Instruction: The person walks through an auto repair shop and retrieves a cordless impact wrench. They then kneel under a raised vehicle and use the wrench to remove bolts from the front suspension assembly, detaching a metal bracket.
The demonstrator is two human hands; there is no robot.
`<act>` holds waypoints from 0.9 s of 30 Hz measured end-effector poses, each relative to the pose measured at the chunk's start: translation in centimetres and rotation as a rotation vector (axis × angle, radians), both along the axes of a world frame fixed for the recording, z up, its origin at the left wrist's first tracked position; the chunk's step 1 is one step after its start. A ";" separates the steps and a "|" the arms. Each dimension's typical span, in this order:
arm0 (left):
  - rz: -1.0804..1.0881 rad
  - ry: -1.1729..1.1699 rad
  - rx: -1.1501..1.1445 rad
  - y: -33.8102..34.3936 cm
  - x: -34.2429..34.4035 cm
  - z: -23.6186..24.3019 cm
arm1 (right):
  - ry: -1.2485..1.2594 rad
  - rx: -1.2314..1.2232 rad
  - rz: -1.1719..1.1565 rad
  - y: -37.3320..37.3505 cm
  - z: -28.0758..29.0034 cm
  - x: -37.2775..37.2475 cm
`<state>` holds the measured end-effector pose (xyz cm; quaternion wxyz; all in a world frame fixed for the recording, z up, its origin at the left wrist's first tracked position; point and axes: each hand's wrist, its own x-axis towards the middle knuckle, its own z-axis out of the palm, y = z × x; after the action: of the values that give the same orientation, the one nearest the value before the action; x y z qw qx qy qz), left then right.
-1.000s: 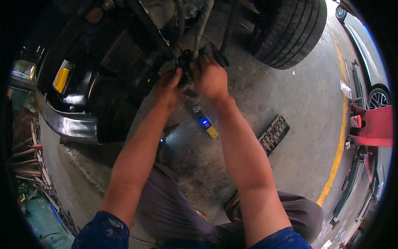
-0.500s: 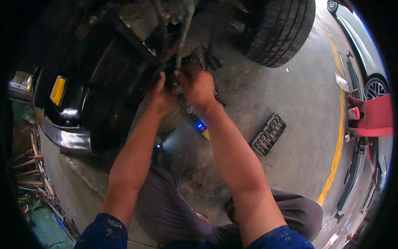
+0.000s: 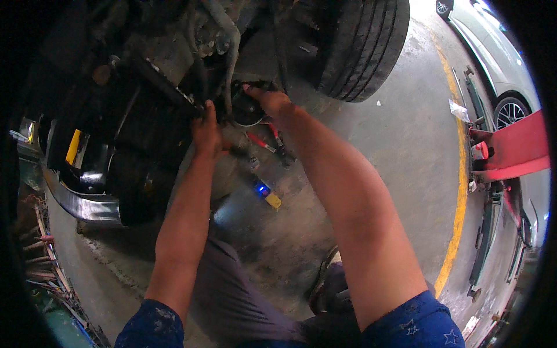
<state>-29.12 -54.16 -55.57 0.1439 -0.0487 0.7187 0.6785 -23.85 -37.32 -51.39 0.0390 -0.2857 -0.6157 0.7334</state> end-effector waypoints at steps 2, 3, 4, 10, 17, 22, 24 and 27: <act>-0.049 0.051 0.014 -1.1 -2.1 -1.9 | -0.079 -0.024 -0.010 0.3 0.6 -0.8; -0.068 0.070 -0.021 -0.5 -2.2 -2.1 | -0.121 0.136 -0.069 1.1 0.0 -2.0; -0.106 0.086 -0.051 1.3 -1.4 -1.4 | -0.107 0.232 -0.190 2.9 -1.2 -3.0; -0.238 0.678 -0.220 0.1 2.3 -0.7 | 0.033 0.653 -0.686 3.0 1.8 -2.4; -0.269 0.681 -0.414 -2.5 0.9 -3.0 | -0.447 1.276 0.622 4.4 5.6 7.3; -0.227 0.477 -0.261 -4.0 1.9 -2.5 | -0.161 0.395 0.958 3.2 2.1 8.3; -0.222 0.216 -0.119 -5.3 3.5 -2.1 | -0.232 0.042 0.794 0.3 3.2 9.3; -0.239 -0.327 0.233 -7.6 7.6 2.3 | -0.188 -0.202 0.511 -3.1 2.9 9.4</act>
<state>-21.56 -61.75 -53.26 0.3422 -0.0558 0.6035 0.7181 -14.49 -40.39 -48.46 -0.2330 -0.1906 -0.5923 0.7474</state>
